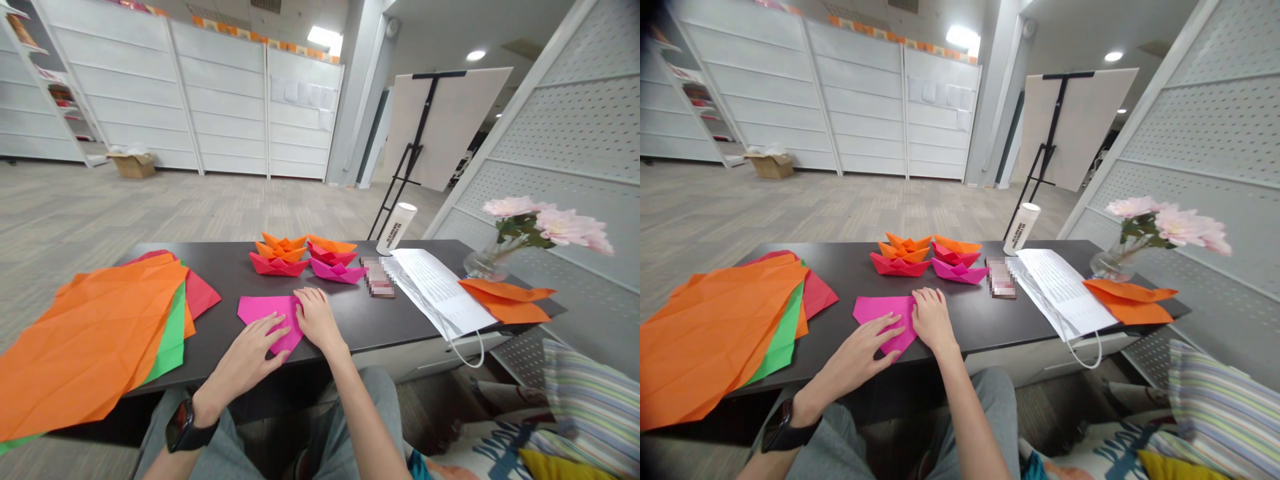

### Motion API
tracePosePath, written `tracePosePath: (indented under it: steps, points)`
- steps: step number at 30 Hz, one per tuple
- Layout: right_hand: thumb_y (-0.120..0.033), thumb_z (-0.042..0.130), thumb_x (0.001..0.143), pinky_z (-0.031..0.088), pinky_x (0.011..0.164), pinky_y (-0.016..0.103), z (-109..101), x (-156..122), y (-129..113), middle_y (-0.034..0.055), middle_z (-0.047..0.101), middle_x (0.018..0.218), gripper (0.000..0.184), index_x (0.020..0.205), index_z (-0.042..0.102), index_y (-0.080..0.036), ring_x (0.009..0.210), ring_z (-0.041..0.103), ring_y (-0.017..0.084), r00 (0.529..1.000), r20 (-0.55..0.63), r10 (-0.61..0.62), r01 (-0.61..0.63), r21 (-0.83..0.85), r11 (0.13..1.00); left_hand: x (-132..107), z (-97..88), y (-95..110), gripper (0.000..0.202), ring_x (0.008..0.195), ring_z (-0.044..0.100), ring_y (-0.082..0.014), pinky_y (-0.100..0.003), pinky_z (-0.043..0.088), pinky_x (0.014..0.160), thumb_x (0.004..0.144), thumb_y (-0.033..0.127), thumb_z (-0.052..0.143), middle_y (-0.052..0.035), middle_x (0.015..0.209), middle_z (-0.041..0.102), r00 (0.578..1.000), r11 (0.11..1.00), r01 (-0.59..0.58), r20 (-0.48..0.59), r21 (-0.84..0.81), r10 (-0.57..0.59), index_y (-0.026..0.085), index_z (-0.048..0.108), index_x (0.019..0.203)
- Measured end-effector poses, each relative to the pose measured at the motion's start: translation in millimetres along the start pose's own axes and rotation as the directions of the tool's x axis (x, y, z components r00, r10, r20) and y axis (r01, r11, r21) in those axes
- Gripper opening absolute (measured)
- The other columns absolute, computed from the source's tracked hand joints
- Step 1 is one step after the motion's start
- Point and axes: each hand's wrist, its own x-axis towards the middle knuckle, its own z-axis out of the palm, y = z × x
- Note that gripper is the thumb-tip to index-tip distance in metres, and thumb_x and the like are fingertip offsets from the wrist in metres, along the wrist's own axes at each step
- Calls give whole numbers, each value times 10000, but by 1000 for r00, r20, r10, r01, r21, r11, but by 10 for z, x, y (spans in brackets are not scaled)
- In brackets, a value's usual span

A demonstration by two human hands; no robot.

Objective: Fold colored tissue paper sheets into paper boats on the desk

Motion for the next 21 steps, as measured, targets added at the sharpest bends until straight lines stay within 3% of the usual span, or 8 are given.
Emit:
tracePosePath:
  steps: [4, 15, 21]
  points:
    - [-136, 509, 892, 293, 1140, 426, 5, -34, -14, 82, 659, 1179, 361, 1232, 617, -192, 1134, 560, 210, 1000, -5, -17, 17, -2, 1000, 6, -1, -4, 419, 1303, 515, -283, -476, 433, 1082, 906, 368, 601, -80, 1394, 583, 1000, 1000, -8, -8, 4, 8, 267, 597, 1312]
    - [-102, 551, 843, 291, 1130, 449, -35, -37, -26, 88, 614, 1173, 282, 1102, 608, -198, 1173, 528, 226, 994, -105, -26, 30, 42, 999, 7, -31, 26, 371, 1286, 528, -281, -482, 429, 1084, 920, 376, 582, -83, 1401, 576, 1000, 1000, 5, 8, 4, -5, 259, 619, 1270]
    - [-165, 592, 905, 369, 1030, 388, -66, -75, -11, 41, 648, 961, 95, 874, 666, -216, 962, 573, 194, 985, -146, -96, 101, 23, 995, 15, -33, 34, 388, 1257, 545, -277, -465, 443, 1068, 905, 344, 596, -77, 1373, 595, 1000, 1000, 10, 0, -18, -10, 252, 598, 1282]
